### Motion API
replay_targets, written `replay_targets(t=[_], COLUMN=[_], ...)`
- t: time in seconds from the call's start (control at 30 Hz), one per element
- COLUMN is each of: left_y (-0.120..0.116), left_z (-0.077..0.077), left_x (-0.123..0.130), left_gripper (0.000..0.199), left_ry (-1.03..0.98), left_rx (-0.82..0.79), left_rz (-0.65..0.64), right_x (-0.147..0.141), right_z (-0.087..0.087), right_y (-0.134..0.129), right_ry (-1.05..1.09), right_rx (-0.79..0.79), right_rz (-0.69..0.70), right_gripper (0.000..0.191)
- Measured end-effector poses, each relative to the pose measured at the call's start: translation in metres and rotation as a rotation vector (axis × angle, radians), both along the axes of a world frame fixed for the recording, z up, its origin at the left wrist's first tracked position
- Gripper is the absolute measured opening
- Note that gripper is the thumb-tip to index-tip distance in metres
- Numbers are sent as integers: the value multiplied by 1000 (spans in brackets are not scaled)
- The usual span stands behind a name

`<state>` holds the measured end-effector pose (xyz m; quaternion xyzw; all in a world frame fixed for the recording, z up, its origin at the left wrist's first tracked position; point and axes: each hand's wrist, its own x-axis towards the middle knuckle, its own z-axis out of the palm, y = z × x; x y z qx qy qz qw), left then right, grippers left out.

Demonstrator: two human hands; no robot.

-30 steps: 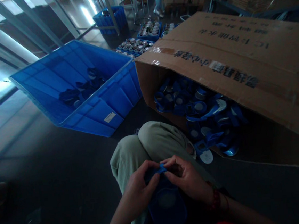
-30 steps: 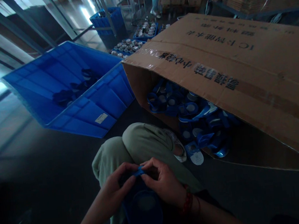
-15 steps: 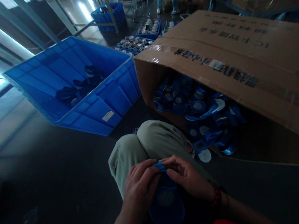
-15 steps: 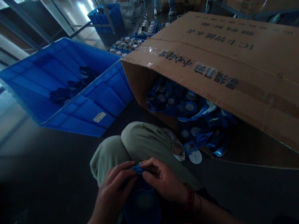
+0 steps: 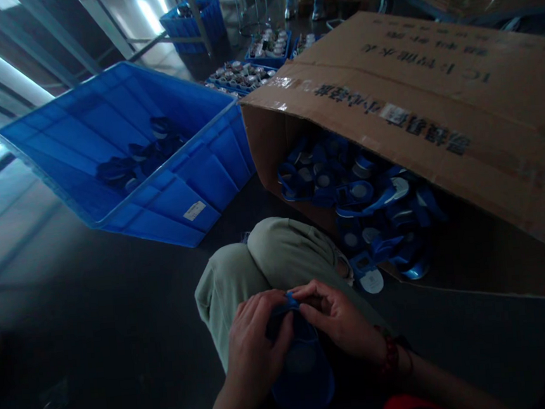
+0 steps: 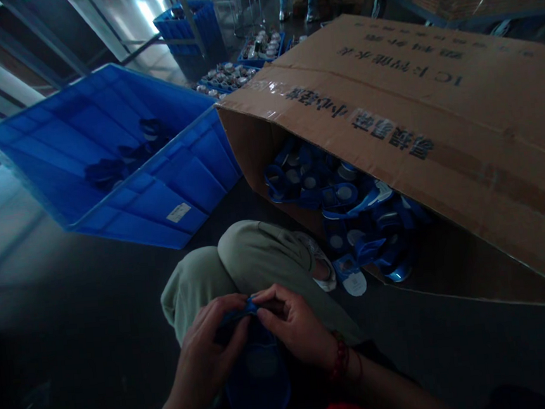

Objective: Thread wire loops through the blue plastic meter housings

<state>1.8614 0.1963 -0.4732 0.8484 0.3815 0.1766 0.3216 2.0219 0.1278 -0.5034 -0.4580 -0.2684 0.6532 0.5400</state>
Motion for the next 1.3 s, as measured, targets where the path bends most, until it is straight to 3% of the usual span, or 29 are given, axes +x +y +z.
replay_targets(t=[0.63, 0.8, 0.97, 1.1, 1.3], left_y=[1, 5, 11, 6, -12], left_z=[-1, 1, 5, 3, -10], left_x=[8, 9, -11, -25, -23], left_gripper=[4, 7, 14, 11, 9], left_ry=[51, 77, -8, -78, -148], left_rx=[-140, -263, -465, -416, -283], left_rz=[94, 111, 126, 135, 240], right_x=[-5, -4, -6, -5, -2], right_z=[-3, -2, 0, 1, 2], right_y=[1, -1, -2, -3, -2], right_ry=[-22, -115, -147, -215, -617], right_rx=[-33, -34, -54, -73, 105], right_rz=[-46, -47, -76, -31, 7], right_gripper=[19, 20, 19, 22, 20])
